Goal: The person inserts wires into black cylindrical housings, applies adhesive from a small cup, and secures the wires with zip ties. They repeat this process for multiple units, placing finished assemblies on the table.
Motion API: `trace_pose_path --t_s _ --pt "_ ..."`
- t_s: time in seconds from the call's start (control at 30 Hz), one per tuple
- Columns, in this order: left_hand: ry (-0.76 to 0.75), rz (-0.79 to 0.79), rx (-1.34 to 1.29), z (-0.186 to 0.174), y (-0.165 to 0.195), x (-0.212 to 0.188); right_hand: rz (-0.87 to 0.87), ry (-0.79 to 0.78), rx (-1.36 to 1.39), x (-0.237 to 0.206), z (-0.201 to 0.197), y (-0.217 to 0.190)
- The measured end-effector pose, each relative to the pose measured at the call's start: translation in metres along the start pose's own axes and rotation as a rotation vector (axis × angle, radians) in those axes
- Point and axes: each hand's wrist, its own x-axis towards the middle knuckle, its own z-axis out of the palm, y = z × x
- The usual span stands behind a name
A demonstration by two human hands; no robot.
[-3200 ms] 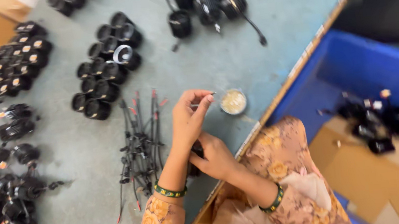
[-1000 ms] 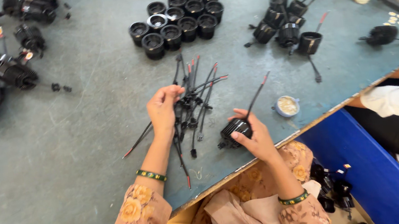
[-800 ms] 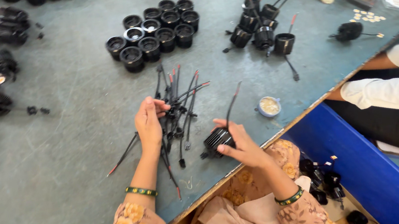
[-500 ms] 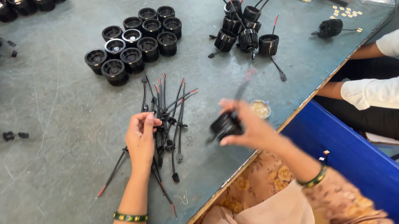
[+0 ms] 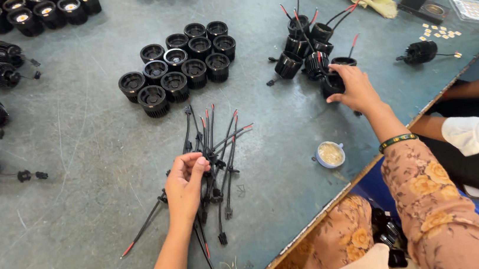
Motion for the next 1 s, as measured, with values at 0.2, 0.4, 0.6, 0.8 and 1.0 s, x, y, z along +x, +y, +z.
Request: trace_pose_path --t_s 0.2,0.4,0.6,0.8,1.0 --pt "0.005 -0.044 0.035 0.012 0.001 0.015 -0.053 0.067 0.128 0.04 0.008 0.009" --pt "0.011 -0.064 0.05 0.018 -0.001 0.02 0.059 0.133 0.072 0.056 0.018 0.017" --pt "0.002 -0.055 0.065 0.015 0.0 0.01 0.031 0.286 0.068 0.013 0.025 0.023" --pt "0.011 -0.017 0.145 0.007 -0.002 0.001 0.243 0.256 0.383 -0.036 0.009 0.024" --pt "-0.084 0.056 0.137 0.007 -0.011 -0.009 0.137 -0.056 0.992 -0.112 0.007 -0.031"
